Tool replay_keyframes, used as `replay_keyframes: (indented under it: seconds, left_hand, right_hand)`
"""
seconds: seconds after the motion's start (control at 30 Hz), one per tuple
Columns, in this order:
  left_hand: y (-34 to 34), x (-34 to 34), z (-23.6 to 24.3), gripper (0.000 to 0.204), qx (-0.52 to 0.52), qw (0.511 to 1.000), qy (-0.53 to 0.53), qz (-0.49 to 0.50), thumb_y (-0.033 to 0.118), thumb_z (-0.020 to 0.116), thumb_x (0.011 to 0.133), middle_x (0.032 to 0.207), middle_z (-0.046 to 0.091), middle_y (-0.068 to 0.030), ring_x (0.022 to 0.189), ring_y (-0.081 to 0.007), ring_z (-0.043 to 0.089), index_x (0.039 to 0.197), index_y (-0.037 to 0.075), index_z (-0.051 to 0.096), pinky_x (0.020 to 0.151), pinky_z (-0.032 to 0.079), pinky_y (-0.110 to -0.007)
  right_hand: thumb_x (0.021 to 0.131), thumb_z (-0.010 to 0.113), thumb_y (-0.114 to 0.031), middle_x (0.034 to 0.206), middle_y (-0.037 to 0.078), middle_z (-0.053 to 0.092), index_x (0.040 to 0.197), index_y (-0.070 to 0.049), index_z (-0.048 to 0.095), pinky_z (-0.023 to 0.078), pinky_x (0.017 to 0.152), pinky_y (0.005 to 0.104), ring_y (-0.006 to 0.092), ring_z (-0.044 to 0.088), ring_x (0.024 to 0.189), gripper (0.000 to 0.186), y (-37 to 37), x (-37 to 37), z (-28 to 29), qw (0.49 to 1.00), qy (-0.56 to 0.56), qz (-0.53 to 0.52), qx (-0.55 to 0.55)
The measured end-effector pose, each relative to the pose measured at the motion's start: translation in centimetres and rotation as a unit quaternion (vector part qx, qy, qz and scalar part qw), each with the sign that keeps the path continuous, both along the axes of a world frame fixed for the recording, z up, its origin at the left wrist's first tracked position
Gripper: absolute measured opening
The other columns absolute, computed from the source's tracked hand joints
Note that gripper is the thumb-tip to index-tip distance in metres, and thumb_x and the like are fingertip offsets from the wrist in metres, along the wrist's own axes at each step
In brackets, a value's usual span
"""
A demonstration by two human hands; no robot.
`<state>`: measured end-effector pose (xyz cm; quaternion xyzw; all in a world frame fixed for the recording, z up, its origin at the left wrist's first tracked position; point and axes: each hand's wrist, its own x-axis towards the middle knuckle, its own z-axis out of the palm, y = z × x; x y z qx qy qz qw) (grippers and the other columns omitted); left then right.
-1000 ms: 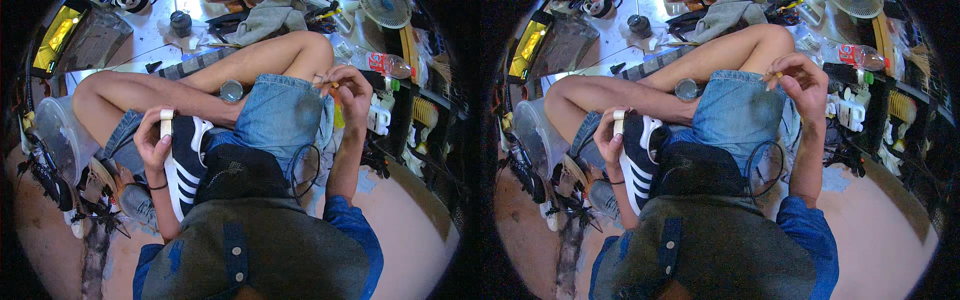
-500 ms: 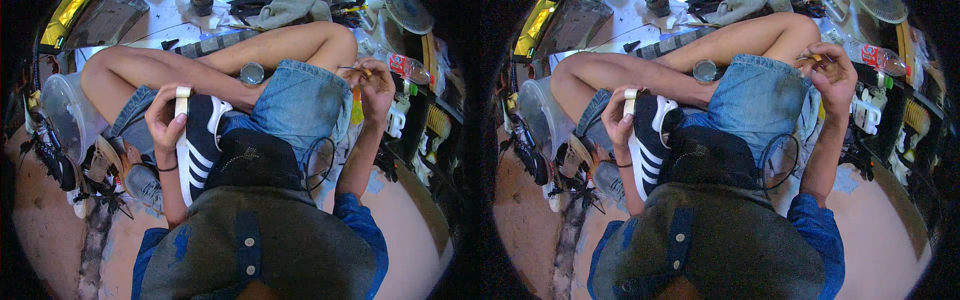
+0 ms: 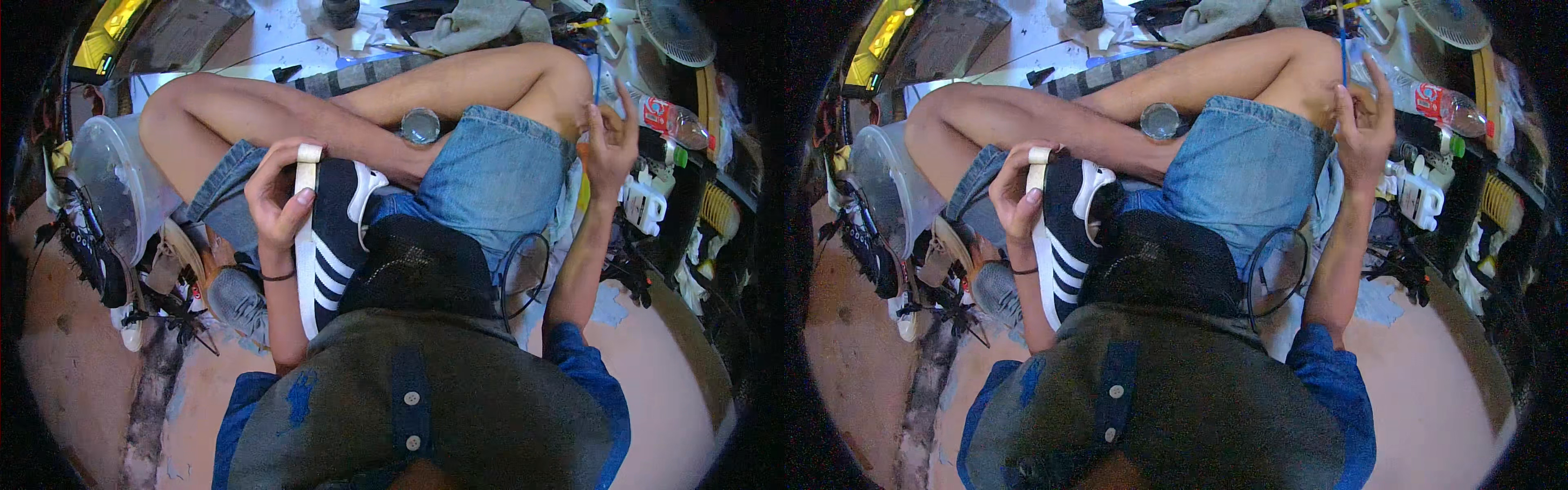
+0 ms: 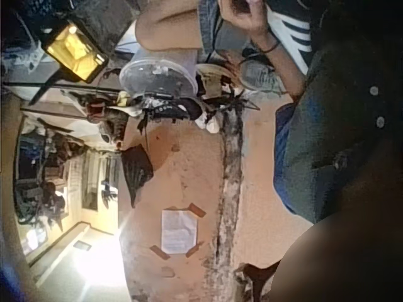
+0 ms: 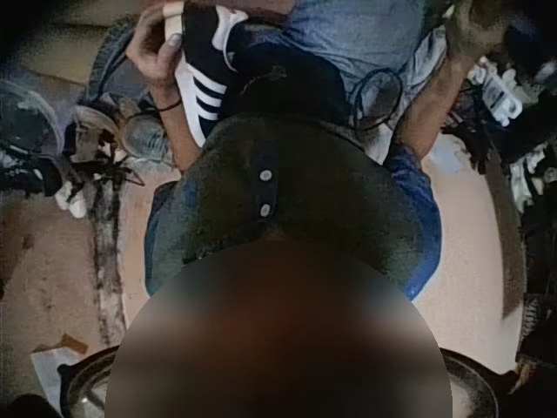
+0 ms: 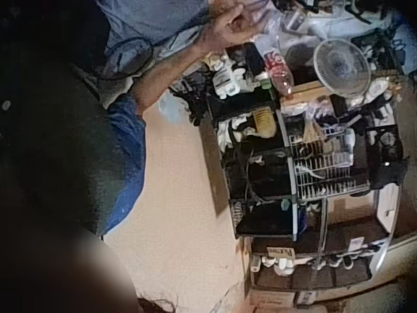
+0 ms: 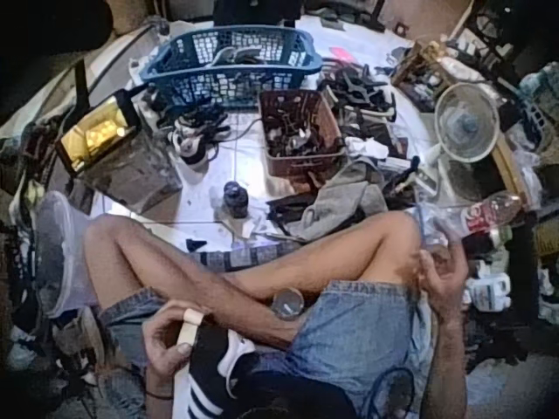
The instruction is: Repairing a shoe by applying masking tape, glue, and paint to the sole area.
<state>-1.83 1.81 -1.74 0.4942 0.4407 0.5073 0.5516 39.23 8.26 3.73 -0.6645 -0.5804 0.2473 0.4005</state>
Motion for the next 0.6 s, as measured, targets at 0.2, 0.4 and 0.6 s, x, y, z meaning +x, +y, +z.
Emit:
replay_keyframes:
  seconds: [0.2, 0.4, 0.6]
  left_hand:
    - [-0.1, 0.1, 0.1, 0.047, 0.001, 1.000, 0.001, -0.002, 0.026, 0.067, 0.075, 0.113, 0.060, -0.0202, 0.106, -0.0266, 0.058, 0.105, -0.009, 0.062, 0.096, 0.043, -0.035]
    - [0.0, 0.0, 0.4, 0.046, 0.004, 1.000, 0.001, -0.004, 0.026, 0.067, 0.076, 0.112, 0.060, -0.0203, 0.106, -0.0261, 0.058, 0.105, -0.009, 0.062, 0.095, 0.043, -0.035]
    - [0.0, 0.0, 0.3, 0.046, 0.005, 1.000, 0.009, -0.001, 0.027, 0.067, 0.077, 0.112, 0.060, -0.0197, 0.105, -0.0257, 0.058, 0.106, -0.009, 0.062, 0.094, 0.043, -0.035]
  right_hand:
    - [0.098, 0.054, -0.010, 0.116, 0.022, 0.065, 0.127, 0.006, 0.051, 0.052, 0.060, 0.0278, 0.0186, 0.067, 0.073, 0.033, -1.0, -0.9, 3.4, 0.976, 0.162, 0.136, -0.054]
    - [0.088, 0.069, -0.010, 0.111, 0.021, 0.067, 0.125, 0.007, 0.056, 0.053, 0.081, 0.0327, 0.0237, 0.066, 0.097, 0.043, 0.0, -5.5, 4.1, 0.913, 0.270, 0.300, -0.051]
    - [0.091, 0.063, -0.006, 0.106, 0.020, 0.068, 0.115, 0.008, 0.062, 0.055, 0.072, 0.0288, 0.0229, 0.069, 0.086, 0.027, -0.4, -6.8, 3.0, 0.945, 0.215, 0.241, 0.055]
